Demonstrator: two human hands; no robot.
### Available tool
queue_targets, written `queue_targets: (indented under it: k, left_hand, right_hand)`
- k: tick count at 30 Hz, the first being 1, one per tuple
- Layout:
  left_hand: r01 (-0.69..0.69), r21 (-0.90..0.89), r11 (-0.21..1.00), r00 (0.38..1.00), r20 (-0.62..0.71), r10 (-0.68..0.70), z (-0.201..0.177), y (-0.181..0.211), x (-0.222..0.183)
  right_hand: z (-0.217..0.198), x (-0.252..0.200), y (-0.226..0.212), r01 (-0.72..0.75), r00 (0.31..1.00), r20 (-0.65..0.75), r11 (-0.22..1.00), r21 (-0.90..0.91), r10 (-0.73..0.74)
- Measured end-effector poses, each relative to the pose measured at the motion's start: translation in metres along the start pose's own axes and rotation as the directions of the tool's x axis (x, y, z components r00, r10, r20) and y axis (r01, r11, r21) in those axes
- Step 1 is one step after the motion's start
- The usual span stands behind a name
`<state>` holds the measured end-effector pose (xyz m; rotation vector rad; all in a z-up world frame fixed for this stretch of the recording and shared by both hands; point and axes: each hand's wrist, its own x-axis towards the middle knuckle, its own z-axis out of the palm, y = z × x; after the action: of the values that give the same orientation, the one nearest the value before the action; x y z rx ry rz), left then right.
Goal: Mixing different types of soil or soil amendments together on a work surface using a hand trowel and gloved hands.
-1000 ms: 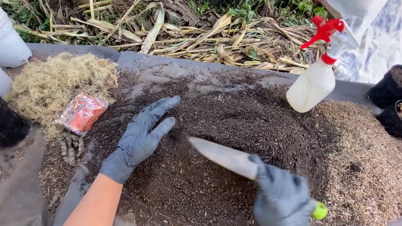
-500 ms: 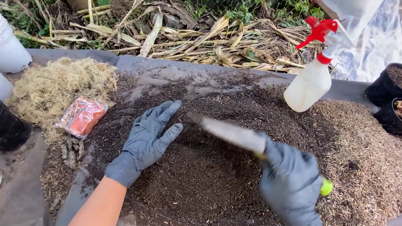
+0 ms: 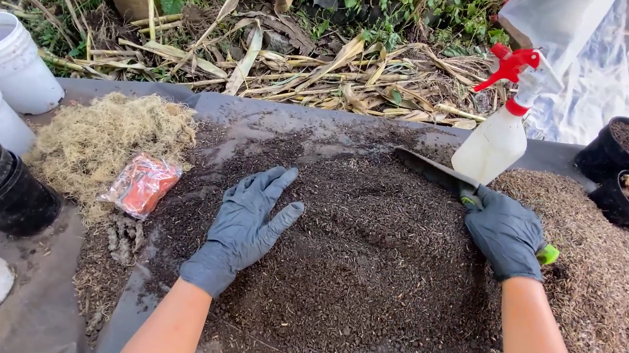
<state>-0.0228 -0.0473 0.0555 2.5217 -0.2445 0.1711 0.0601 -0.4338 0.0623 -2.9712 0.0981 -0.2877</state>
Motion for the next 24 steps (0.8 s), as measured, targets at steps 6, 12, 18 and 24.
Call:
queue_targets:
  k: [6,12,18,24]
  left_hand:
    - [0.018,0.010,1.000,1.000,0.014,-0.019,-0.002,0.001,0.000]
    - [0.019,0.015,1.000,1.000,0.022,-0.019,0.000,0.002,0.000]
    - [0.006,-0.104,0.995,0.997,-0.081,-0.015,-0.013,0.027,-0.002]
    - [-0.007,-0.022,1.000,0.989,-0.145,0.004,-0.014,0.029,-0.004]
  right_hand:
    - [-0.019,-0.006,-0.009,-0.082,0.990,0.128,0.987,0.136,0.064]
    - [-0.035,-0.022,-0.035,-0.028,0.982,0.187,0.995,0.098,0.009]
    - [-0.019,-0.042,-0.059,0.630,0.721,-0.396,0.776,0.032,-0.569]
    - [-0.023,-0.053,-0.035,0.588,0.644,-0.512,0.796,-0.144,-0.568]
